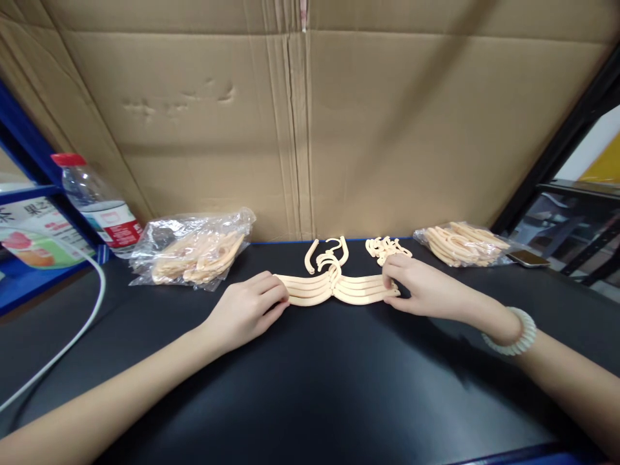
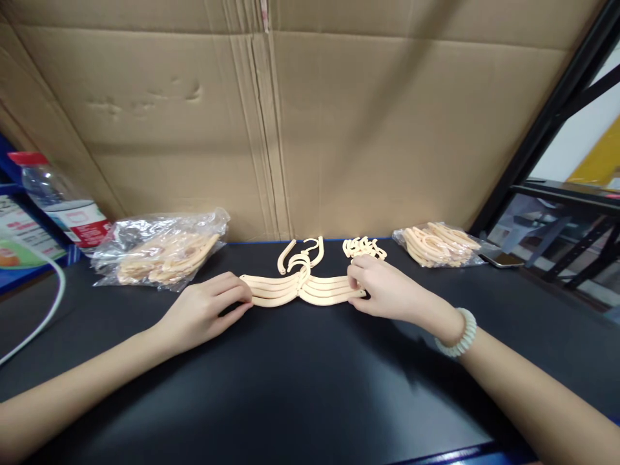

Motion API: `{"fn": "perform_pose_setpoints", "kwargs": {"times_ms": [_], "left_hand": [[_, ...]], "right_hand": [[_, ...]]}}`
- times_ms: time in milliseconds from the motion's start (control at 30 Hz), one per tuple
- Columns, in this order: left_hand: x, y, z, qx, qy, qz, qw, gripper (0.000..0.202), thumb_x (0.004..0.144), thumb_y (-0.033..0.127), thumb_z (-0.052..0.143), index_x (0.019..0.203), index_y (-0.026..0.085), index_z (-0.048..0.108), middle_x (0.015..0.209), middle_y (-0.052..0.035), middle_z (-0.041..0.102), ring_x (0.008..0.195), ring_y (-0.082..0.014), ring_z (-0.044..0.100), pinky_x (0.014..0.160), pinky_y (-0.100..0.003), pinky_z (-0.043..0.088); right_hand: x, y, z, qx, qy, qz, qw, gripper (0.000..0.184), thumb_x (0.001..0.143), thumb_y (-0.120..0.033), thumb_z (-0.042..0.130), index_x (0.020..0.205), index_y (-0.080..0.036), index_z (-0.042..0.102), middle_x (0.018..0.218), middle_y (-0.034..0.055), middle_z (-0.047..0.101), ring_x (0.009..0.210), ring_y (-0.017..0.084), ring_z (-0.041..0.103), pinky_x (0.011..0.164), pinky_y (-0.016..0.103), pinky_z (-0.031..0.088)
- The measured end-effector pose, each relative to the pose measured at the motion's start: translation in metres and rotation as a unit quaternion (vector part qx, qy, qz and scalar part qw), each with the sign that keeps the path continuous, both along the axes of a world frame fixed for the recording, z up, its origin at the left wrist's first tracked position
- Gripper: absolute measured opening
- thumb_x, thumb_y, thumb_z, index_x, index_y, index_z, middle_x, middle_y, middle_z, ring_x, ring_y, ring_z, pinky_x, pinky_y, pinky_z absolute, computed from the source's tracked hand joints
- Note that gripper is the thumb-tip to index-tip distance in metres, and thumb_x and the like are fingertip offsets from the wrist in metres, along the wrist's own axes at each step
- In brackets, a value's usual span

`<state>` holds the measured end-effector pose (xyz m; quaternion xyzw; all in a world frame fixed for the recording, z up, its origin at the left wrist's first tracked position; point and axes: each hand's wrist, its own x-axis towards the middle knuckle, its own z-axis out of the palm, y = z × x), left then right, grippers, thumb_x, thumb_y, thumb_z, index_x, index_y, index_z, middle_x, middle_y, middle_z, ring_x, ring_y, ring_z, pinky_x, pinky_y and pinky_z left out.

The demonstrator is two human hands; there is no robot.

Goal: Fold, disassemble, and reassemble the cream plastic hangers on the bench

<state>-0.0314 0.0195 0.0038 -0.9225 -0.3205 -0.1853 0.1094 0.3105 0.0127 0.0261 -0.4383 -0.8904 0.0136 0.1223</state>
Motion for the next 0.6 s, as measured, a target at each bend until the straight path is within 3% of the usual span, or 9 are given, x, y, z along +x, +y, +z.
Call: {"fn": "perform_pose_setpoints", "kwargs": {"times_ms": [133,267,400,500,600], "left_hand": [[0.003,-0.003,-0.005,0.003,-0.027,0.03,0.999,0.019,0.094,0.019,0.043,0.086,0.019,0.06,0.085,-0.0047,0.063,0.085,-0.0188,0.057,0.072,-0.027,0.047],[0.007,-0.005,-0.004,0.003,-0.039,0.039,0.998,0.019,0.093,0.018,0.043,0.084,0.018,0.06,0.085,-0.0055,0.063,0.084,-0.0204,0.057,0.073,-0.03,0.048],[0.009,-0.006,-0.004,-0.014,-0.064,0.028,0.997,0.016,0.091,0.016,0.044,0.087,0.019,0.06,0.098,-0.0084,0.064,0.094,-0.023,0.058,0.083,-0.037,0.05],[0.009,-0.005,-0.004,-0.043,-0.095,0.02,0.994,0.015,0.09,0.017,0.043,0.089,0.019,0.058,0.11,-0.0092,0.064,0.105,-0.024,0.059,0.093,-0.04,0.049],[0.01,-0.005,-0.006,-0.08,-0.114,0.023,0.99,0.016,0.091,0.019,0.042,0.09,0.021,0.057,0.108,-0.0077,0.065,0.106,-0.023,0.061,0.094,-0.038,0.05]], "right_hand": [[-0.016,-0.013,-0.01,0.041,0.026,0.0,0.999,0.035,0.087,-0.025,0.052,0.119,-0.012,0.053,0.119,0.0176,0.058,0.109,0.029,0.055,0.093,0.044,0.046],[-0.035,-0.022,-0.029,0.036,0.022,0.009,0.999,0.061,0.094,-0.044,0.045,0.144,-0.01,0.036,0.148,0.0208,0.039,0.139,0.036,0.031,0.11,0.057,0.031],[-0.039,-0.018,-0.038,-0.008,0.01,0.004,1.0,0.057,0.098,-0.042,0.033,0.147,-0.011,0.033,0.151,0.0183,0.035,0.141,0.034,0.028,0.112,0.059,0.027],[-0.035,-0.013,-0.036,-0.01,0.025,0.006,1.0,0.049,0.099,-0.033,0.031,0.144,-0.015,0.038,0.147,0.015,0.042,0.138,0.031,0.036,0.112,0.058,0.028],[-0.031,-0.01,-0.034,-0.01,0.039,0.008,0.999,0.044,0.097,-0.027,0.033,0.14,-0.018,0.042,0.141,0.0129,0.049,0.132,0.028,0.042,0.112,0.057,0.028]]}}
